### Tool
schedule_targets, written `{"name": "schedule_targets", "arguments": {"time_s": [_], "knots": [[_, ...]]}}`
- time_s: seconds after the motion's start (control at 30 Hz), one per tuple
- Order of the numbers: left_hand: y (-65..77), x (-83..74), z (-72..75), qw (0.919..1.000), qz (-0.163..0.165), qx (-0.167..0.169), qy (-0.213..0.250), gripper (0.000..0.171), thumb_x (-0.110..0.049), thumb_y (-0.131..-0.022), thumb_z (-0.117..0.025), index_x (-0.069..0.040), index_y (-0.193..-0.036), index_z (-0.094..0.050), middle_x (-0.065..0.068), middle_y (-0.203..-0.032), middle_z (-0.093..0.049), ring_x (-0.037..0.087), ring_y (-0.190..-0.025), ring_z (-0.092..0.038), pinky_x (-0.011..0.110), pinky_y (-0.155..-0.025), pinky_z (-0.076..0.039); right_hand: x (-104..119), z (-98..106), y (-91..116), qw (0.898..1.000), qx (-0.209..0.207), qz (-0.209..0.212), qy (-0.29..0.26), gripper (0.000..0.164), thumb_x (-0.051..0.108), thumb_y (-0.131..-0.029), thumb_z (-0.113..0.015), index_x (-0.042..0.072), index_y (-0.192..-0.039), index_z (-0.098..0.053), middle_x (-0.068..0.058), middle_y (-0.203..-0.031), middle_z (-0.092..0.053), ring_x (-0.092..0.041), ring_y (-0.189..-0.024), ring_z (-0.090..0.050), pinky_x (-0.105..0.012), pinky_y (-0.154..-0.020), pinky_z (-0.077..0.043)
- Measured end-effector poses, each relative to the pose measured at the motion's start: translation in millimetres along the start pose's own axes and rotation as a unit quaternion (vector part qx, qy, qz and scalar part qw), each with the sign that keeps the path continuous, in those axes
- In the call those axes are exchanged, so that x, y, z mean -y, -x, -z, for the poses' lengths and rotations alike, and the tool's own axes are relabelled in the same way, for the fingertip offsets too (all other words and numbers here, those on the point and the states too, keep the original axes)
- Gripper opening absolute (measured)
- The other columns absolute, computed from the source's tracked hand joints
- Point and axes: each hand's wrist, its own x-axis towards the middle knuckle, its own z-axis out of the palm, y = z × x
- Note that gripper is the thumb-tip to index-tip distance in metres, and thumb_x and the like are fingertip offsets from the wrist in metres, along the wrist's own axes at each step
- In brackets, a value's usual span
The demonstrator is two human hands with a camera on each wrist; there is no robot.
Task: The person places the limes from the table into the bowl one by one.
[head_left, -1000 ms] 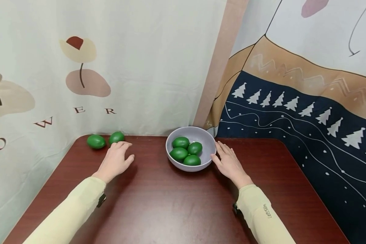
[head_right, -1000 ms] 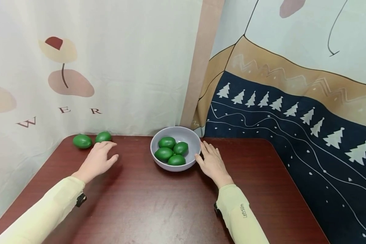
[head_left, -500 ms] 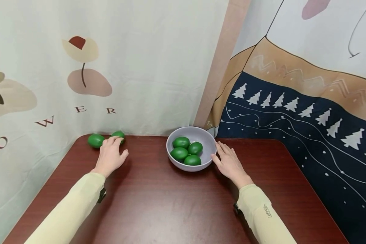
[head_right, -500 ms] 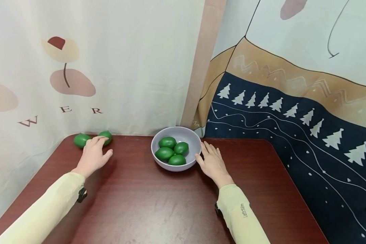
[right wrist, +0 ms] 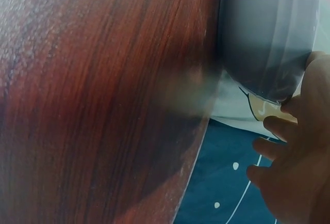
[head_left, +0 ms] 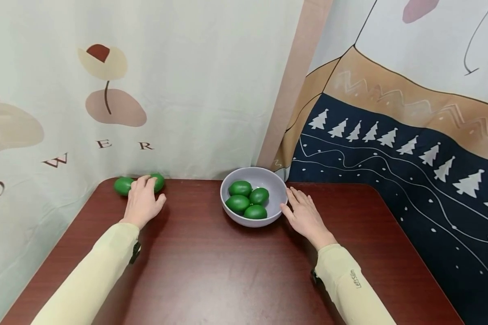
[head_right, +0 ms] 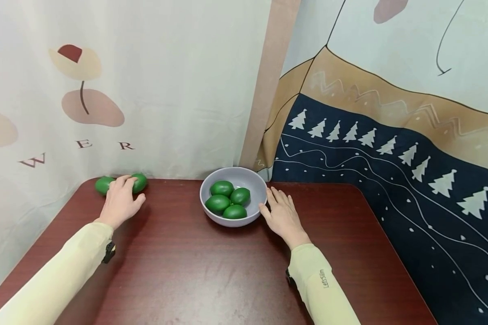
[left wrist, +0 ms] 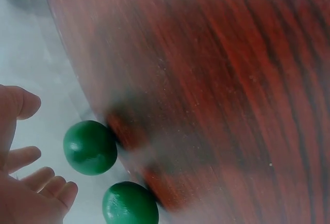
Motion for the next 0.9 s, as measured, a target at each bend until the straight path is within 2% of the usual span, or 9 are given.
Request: {"name": "schedule_targets", "arguments": {"time_s": [0.37, 0.6, 0.9], "knots": [[-11.9, 8.0, -5.0, 1.0, 0.005, 0.001, -0.002, 0.057, -0.01, -0.094, -0.06, 0.016, -0.141, -0.044, 0.04, -0.147, -0.033, 0.06, -0.135, -0.028, 0.071, -0.108, -0.025, 0, 0, 0, 1.0, -0.003, 0.0, -0.002, 0.066, 0.041, -0.108, -0.049, 0.003, -0.16, -0.035, -0.022, -0.164, -0.034, -0.044, -0.152, -0.029, -0.06, -0.123, -0.021], [-17.3, 7.1, -5.3, 0.9998, 0.022, 0.001, -0.002, 0.058, -0.01, -0.093, -0.061, 0.016, -0.142, -0.043, 0.041, -0.145, -0.033, 0.06, -0.134, -0.028, 0.072, -0.107, -0.026, -1, 0, 1, 1.0, -0.002, -0.002, 0.005, 0.067, 0.041, -0.108, -0.048, 0.003, -0.16, -0.034, -0.022, -0.164, -0.033, -0.044, -0.152, -0.029, -0.059, -0.123, -0.021], [-22.5, 16.8, -8.1, 0.9989, 0.043, 0.017, -0.001, 0.061, -0.01, -0.094, -0.059, 0.016, -0.145, -0.038, 0.041, -0.148, -0.029, 0.062, -0.133, -0.026, 0.072, -0.107, -0.025, -1, -1, -1, 1.0, 0.001, -0.005, 0.006, 0.067, 0.042, -0.108, -0.048, 0.003, -0.16, -0.034, -0.022, -0.164, -0.033, -0.044, -0.152, -0.029, -0.059, -0.124, -0.021]]}}
